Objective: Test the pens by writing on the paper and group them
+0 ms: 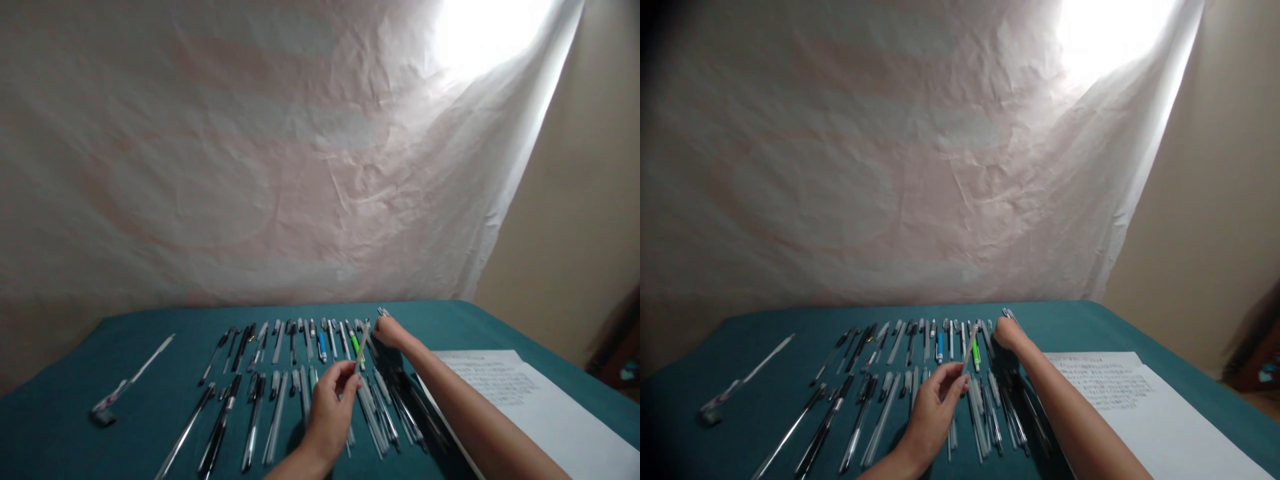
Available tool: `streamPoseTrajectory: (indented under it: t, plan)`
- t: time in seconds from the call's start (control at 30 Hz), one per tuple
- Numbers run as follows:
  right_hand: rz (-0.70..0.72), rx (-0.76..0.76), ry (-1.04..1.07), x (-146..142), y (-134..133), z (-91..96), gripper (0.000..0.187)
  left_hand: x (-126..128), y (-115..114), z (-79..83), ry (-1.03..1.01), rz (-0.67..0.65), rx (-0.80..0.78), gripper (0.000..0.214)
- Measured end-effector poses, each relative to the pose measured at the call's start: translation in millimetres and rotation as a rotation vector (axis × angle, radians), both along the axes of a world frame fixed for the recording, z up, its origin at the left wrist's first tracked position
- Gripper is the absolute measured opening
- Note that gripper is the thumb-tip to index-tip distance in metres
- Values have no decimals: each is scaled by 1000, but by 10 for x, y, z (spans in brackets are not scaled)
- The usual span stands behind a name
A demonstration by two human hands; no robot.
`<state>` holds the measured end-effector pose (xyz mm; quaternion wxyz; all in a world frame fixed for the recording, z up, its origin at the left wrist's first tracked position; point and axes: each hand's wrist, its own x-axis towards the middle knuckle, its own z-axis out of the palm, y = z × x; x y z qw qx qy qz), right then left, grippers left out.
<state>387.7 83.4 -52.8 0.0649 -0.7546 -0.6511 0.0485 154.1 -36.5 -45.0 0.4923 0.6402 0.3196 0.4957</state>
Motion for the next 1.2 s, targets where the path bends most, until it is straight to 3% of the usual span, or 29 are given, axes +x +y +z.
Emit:
streamPoseTrajectory:
  t: [0.2, 0.33, 0.53, 0.6, 0.73, 0.8, 0.97, 1.2]
  plan:
    - [71, 28, 37, -24, -227, 17, 30, -2, -12, 22, 34, -6, 14, 19]
    - [94, 153, 110, -96, -415, 55, 15, -6, -13, 20, 50, -4, 35, 19]
    - [116, 395, 299, -207, -638, 447, 30, -1, -26, 36, 46, -1, 41, 19]
    - [161, 435, 444, -259, -766, 642, 34, 0, -32, 47, 49, -6, 42, 19]
    - [260, 549, 1068, -394, -1048, 971, 32, -5, -41, 47, 64, -17, 43, 20]
    - [275, 557, 1185, -459, -1146, 1067, 30, -6, -41, 37, 70, -16, 39, 20]
    - [258, 542, 1196, -566, -1225, 1143, 31, -1, -29, 2, 58, -28, 42, 21]
    - [252, 546, 1161, -580, -1194, 1108, 39, -3, -29, -13, 55, -34, 27, 20]
